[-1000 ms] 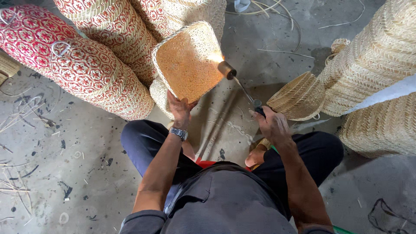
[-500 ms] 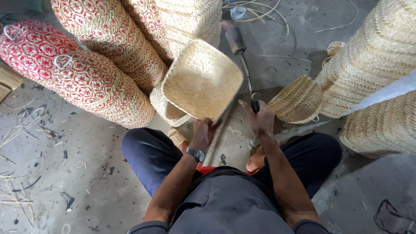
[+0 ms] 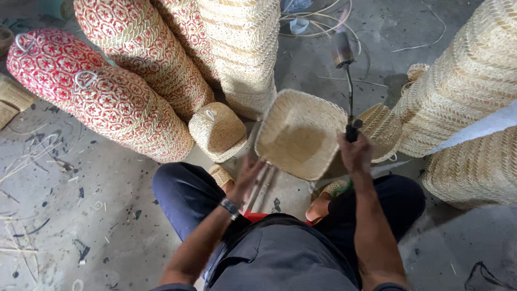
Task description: The person uses a blowtorch to singe the surface of woven baskets, handling them one at a time and turning them over to cover all sides.
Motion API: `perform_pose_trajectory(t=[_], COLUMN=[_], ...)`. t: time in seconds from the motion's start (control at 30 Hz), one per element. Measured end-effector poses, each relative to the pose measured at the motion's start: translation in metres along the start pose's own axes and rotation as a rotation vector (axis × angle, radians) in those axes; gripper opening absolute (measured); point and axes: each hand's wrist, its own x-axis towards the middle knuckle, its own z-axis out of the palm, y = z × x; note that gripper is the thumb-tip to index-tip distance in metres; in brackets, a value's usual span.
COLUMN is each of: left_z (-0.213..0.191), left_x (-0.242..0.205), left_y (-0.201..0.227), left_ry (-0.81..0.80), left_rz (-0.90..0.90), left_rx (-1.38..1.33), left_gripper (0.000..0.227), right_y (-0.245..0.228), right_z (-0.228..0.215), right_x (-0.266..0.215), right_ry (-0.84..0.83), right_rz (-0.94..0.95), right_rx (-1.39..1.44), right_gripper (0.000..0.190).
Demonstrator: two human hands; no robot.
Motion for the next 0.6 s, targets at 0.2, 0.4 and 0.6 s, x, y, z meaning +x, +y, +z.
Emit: perform_pose_trajectory(t=[0.2,0.4,0.6], left_z=[-0.052,-0.034,-0.017], left_x=[0.028,0.034,0.011], left_y=[0.000,0.006,0.049], left_ry=[-0.164,-0.327,-0.175], left_rz=[-0.172,-0.102,-0.252], left_rx=[0.098,-0.391,-0.648], left_gripper=[0.071,0.051,0.054], right_y=[0.010,-0.015,-0.042], right_z=[-0.019,-0.016,-0.021], right_x=[0.001,-0.005,-0.049], right_ry=[-0.218,-0.160,-0.272], right_rz=[0.059,-0.010,-0.794], right_rx=[-0.035,-0.077,-0.627], right_gripper=[0.035,0.030,0.020])
